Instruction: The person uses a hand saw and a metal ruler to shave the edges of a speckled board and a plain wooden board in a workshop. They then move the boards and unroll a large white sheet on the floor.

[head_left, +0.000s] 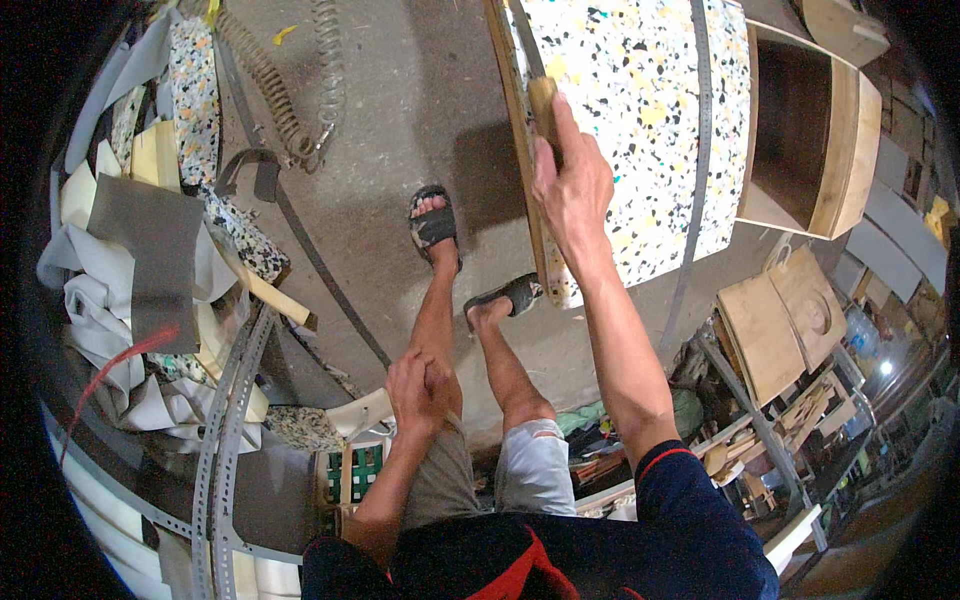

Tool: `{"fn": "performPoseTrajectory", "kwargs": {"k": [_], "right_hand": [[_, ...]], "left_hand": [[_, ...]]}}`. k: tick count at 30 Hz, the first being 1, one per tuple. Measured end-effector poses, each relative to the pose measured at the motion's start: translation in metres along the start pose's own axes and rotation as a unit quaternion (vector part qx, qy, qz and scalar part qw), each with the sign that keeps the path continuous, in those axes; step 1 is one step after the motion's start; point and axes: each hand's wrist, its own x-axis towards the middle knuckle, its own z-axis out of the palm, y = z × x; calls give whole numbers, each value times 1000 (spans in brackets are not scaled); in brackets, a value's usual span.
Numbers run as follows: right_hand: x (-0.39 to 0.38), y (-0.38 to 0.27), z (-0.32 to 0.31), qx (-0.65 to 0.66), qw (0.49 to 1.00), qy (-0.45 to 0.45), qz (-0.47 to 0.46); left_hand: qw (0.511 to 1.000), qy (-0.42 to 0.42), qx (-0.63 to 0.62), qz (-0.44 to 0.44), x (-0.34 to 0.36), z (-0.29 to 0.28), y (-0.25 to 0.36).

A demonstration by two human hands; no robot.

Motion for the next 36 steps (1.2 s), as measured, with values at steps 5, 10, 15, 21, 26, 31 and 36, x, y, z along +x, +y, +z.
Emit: {"fn": "performPoseTrajectory", "kwargs": {"k": [5, 10, 15, 21, 26, 31, 36], "right_hand": [[-25, -4, -17, 20, 999, -19, 28], [21, -7, 2, -1, 1000, 19, -3], [6, 0, -3, -11, 1000, 9, 2], [-23, 5, -10, 41, 999, -2, 6], [2, 8, 10, 29, 998, 48, -38], [-18, 13, 0, 13, 999, 36, -34], [-23, 8, -13, 28, 999, 13, -12]], "left_hand": [[1000, -5, 13, 5, 7, -8, -3], [999, -32, 24, -24, 3, -12, -11], [999, -8, 39, -28, -7, -5, -13], [998, -24, 62, -6, -23, 13, -15], [998, -24, 51, -18, -38, 27, -23], [997, -22, 65, -29, -43, 36, -26], [997, -22, 70, -31, -44, 40, -21]]}}
